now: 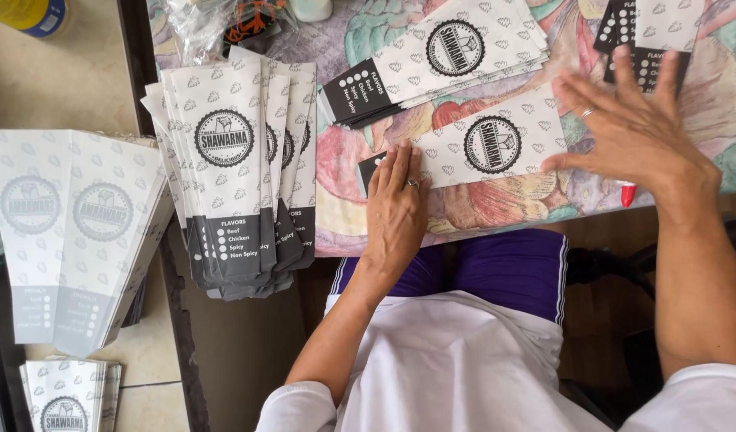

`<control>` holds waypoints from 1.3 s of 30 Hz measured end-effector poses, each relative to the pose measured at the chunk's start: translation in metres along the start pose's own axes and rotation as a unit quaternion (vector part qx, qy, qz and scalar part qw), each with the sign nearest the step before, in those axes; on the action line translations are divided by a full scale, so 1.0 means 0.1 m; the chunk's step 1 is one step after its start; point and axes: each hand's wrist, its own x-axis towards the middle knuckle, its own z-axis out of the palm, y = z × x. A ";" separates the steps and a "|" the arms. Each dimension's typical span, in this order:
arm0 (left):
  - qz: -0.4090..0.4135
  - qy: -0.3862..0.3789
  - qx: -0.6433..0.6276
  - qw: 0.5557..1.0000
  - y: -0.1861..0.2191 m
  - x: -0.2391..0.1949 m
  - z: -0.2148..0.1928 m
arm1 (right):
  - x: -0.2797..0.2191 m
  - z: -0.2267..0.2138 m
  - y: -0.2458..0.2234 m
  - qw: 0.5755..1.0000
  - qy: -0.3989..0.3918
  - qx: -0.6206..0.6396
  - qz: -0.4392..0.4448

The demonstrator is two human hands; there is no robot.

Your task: Applying glue to paper sleeves and folding them to assemble food packaging.

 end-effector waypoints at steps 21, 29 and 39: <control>0.032 -0.038 -0.034 0.998 0.09 -0.07 -0.37 | -0.02 0.00 -0.05 0.995 0.064 0.054 0.060; 0.070 -0.021 0.017 0.997 0.14 -0.40 -0.73 | 0.66 -0.03 -0.62 0.972 0.192 0.107 -0.088; -0.255 0.206 0.034 0.944 -1.18 -0.39 -1.66 | 0.75 0.24 -0.79 0.931 0.332 0.025 -0.152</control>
